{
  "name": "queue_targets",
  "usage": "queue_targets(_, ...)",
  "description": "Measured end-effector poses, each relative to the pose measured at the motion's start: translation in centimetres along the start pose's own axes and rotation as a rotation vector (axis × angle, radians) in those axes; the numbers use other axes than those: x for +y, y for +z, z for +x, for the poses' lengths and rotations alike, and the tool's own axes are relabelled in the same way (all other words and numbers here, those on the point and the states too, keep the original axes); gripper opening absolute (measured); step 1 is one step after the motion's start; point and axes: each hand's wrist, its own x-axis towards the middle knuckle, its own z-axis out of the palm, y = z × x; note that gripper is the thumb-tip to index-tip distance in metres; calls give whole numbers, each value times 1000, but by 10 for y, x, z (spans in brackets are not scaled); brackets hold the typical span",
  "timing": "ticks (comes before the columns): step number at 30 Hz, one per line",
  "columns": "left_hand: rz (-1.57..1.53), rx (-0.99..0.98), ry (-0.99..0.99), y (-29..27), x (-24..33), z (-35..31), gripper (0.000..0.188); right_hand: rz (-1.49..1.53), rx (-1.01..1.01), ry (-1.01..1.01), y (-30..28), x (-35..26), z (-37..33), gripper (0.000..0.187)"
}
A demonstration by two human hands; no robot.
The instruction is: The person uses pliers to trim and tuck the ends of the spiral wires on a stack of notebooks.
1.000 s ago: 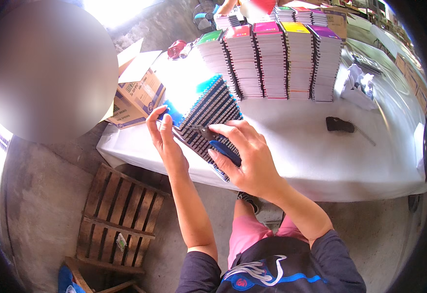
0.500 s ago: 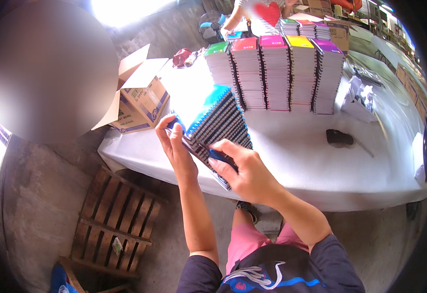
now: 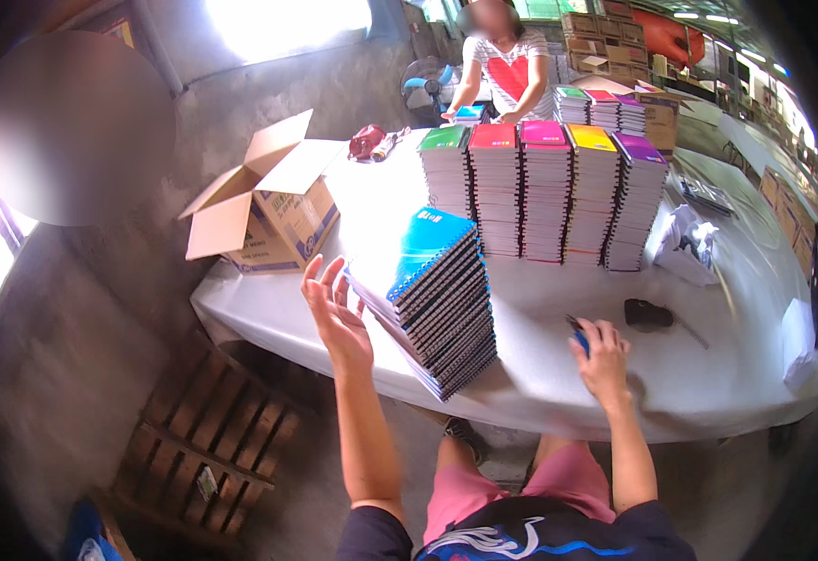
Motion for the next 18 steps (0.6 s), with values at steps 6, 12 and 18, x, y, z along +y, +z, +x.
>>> queue_targets(6, -21, -262, -797, -125, -133, 51, 63, -145, -51, 86, 26, 23, -13, 52)
queue_targets(12, 305, -618, -828, -112, -163, 21, 39, 1673, -69, 387, 105, -106, -61, 73)
queue_targets(18, 214, -518, -1106, -144, -168, 4, 37, 1958, -52, 645, 112, -173, -31, 63)
